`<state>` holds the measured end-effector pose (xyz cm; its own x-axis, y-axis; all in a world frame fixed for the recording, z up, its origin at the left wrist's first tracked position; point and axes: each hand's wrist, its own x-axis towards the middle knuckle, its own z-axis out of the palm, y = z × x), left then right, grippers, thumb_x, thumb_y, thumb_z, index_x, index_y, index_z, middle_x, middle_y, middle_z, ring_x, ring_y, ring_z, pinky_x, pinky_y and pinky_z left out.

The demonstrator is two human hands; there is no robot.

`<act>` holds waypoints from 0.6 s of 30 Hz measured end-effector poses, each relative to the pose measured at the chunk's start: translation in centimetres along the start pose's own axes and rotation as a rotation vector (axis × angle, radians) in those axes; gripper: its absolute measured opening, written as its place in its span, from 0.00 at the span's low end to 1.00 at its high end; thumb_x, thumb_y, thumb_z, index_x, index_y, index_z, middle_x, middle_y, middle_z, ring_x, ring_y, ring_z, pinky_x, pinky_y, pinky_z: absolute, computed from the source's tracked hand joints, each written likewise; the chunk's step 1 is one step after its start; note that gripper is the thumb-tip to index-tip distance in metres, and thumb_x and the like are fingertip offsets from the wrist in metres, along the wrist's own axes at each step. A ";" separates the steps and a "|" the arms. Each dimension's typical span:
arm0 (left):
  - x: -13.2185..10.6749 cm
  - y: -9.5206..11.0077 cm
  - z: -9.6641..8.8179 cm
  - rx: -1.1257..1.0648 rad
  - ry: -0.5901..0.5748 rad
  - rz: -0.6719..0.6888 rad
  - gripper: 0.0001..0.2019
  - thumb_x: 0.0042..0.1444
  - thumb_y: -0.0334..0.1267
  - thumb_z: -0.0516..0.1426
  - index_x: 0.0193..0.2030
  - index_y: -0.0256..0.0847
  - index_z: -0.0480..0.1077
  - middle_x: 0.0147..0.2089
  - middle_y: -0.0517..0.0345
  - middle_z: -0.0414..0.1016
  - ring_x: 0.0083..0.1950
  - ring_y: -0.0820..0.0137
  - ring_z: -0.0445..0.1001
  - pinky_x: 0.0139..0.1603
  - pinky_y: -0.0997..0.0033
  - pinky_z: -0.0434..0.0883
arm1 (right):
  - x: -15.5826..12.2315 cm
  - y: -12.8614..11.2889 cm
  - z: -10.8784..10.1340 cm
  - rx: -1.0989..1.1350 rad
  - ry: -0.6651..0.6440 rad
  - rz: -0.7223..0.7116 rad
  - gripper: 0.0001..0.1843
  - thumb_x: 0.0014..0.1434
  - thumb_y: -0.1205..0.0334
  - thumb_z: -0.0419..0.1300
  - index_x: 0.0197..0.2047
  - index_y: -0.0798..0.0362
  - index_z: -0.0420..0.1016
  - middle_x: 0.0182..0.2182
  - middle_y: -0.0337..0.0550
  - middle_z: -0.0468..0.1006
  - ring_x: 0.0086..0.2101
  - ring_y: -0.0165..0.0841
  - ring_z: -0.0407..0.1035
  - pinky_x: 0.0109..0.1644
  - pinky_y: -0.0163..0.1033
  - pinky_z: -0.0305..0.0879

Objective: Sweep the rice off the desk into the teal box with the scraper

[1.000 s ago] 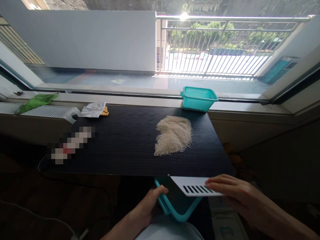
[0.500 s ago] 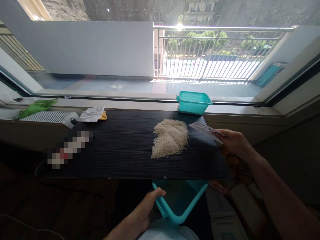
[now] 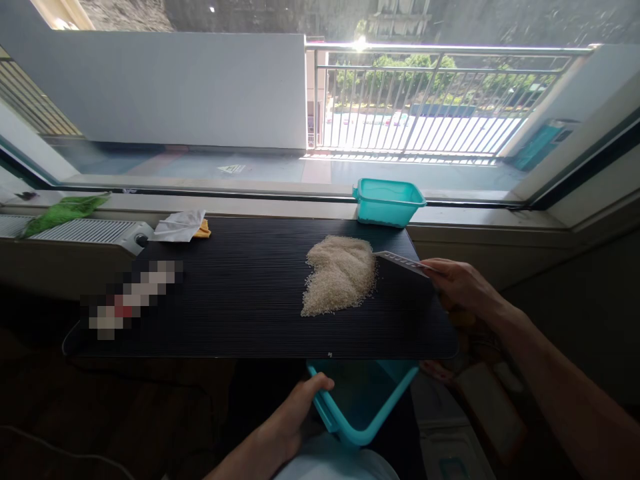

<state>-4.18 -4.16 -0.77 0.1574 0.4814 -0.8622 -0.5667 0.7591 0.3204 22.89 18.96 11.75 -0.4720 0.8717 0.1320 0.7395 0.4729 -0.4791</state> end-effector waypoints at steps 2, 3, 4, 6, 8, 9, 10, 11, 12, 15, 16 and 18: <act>0.2 -0.1 0.4 0.020 -0.006 0.004 0.13 0.47 0.42 0.64 0.36 0.39 0.67 0.29 0.56 0.71 0.35 0.62 0.73 0.43 0.62 0.72 | -1.5 -0.5 0.0 0.010 -0.016 -0.007 0.18 0.64 0.48 0.53 0.42 0.44 0.82 0.44 0.43 0.85 0.43 0.47 0.79 0.46 0.47 0.75; 0.3 -0.1 0.7 0.028 -0.013 0.004 0.13 0.47 0.42 0.64 0.35 0.39 0.67 0.28 0.57 0.71 0.34 0.62 0.73 0.42 0.62 0.72 | -2.3 -0.8 0.0 0.015 -0.025 -0.011 0.18 0.64 0.49 0.53 0.42 0.44 0.82 0.45 0.44 0.84 0.44 0.46 0.78 0.47 0.47 0.75; 0.4 -0.2 0.9 0.034 -0.024 0.003 0.13 0.47 0.42 0.64 0.35 0.39 0.67 0.28 0.57 0.70 0.33 0.62 0.73 0.41 0.62 0.72 | -3.0 -1.2 0.0 0.019 -0.035 -0.018 0.18 0.64 0.49 0.53 0.43 0.44 0.82 0.45 0.44 0.84 0.44 0.46 0.78 0.49 0.47 0.75; 0.6 -0.2 1.4 0.043 -0.042 -0.006 0.14 0.47 0.43 0.64 0.34 0.39 0.67 0.26 0.58 0.70 0.31 0.64 0.72 0.39 0.63 0.72 | -4.5 -2.0 0.2 0.024 -0.053 -0.032 0.18 0.64 0.50 0.53 0.44 0.46 0.82 0.45 0.45 0.84 0.45 0.45 0.78 0.51 0.48 0.74; 0.7 -0.3 1.8 0.046 -0.055 -0.016 0.13 0.46 0.43 0.64 0.33 0.39 0.67 0.25 0.59 0.68 0.28 0.65 0.71 0.37 0.65 0.72 | -6.1 -2.8 0.4 0.028 -0.064 -0.044 0.19 0.65 0.51 0.52 0.45 0.48 0.82 0.45 0.47 0.84 0.44 0.44 0.78 0.51 0.48 0.75; 0.8 -0.3 2.0 0.045 -0.061 -0.021 0.13 0.47 0.43 0.64 0.33 0.39 0.67 0.24 0.60 0.68 0.28 0.66 0.71 0.36 0.66 0.72 | -6.9 -3.2 0.5 0.031 -0.065 -0.048 0.20 0.65 0.51 0.51 0.45 0.49 0.83 0.45 0.48 0.84 0.44 0.44 0.78 0.50 0.48 0.75; 0.9 -0.4 2.2 0.043 -0.066 -0.026 0.13 0.47 0.43 0.64 0.33 0.39 0.67 0.24 0.60 0.68 0.27 0.67 0.70 0.35 0.67 0.72 | -7.8 -3.6 0.6 0.035 -0.062 -0.053 0.20 0.66 0.51 0.51 0.45 0.49 0.83 0.44 0.49 0.84 0.43 0.43 0.79 0.49 0.48 0.76; 0.9 -0.4 2.3 0.042 -0.072 -0.029 0.13 0.47 0.43 0.64 0.33 0.39 0.67 0.23 0.60 0.68 0.26 0.67 0.70 0.34 0.67 0.71 | -8.6 -4.0 0.8 0.042 -0.059 -0.057 0.20 0.66 0.52 0.51 0.45 0.49 0.83 0.44 0.49 0.84 0.43 0.43 0.79 0.49 0.47 0.77; 1.0 -0.4 2.4 0.041 -0.074 -0.032 0.13 0.47 0.43 0.64 0.33 0.38 0.68 0.23 0.60 0.68 0.26 0.67 0.70 0.33 0.67 0.71 | -9.5 -4.3 0.9 0.053 -0.060 -0.061 0.20 0.67 0.52 0.51 0.45 0.49 0.83 0.44 0.49 0.84 0.43 0.42 0.79 0.48 0.46 0.77; 1.0 -0.5 2.7 0.044 -0.060 -0.029 0.12 0.48 0.43 0.63 0.34 0.37 0.69 0.24 0.58 0.69 0.27 0.66 0.70 0.32 0.67 0.71 | -11.9 -5.6 1.3 0.093 -0.072 -0.078 0.16 0.67 0.57 0.53 0.48 0.47 0.82 0.45 0.47 0.84 0.43 0.39 0.79 0.47 0.42 0.78; 1.0 -0.5 2.8 0.051 -0.052 -0.030 0.12 0.48 0.43 0.62 0.34 0.37 0.70 0.25 0.57 0.70 0.27 0.66 0.70 0.31 0.67 0.71 | -12.6 -6.0 1.3 0.102 -0.086 -0.082 0.16 0.66 0.59 0.53 0.49 0.46 0.82 0.45 0.46 0.84 0.43 0.39 0.79 0.46 0.41 0.78; 0.9 -0.5 2.9 0.071 -0.041 -0.031 0.12 0.49 0.43 0.60 0.34 0.37 0.70 0.27 0.56 0.72 0.27 0.66 0.71 0.31 0.67 0.71 | -13.7 -7.0 1.2 0.116 -0.114 -0.099 0.16 0.66 0.62 0.54 0.50 0.45 0.81 0.45 0.44 0.84 0.42 0.37 0.80 0.44 0.38 0.79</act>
<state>-1.35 -2.83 -0.58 0.2072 0.4738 -0.8559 -0.5026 0.8022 0.3224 23.62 3.54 12.28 -0.5961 0.7981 0.0876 0.6295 0.5323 -0.5661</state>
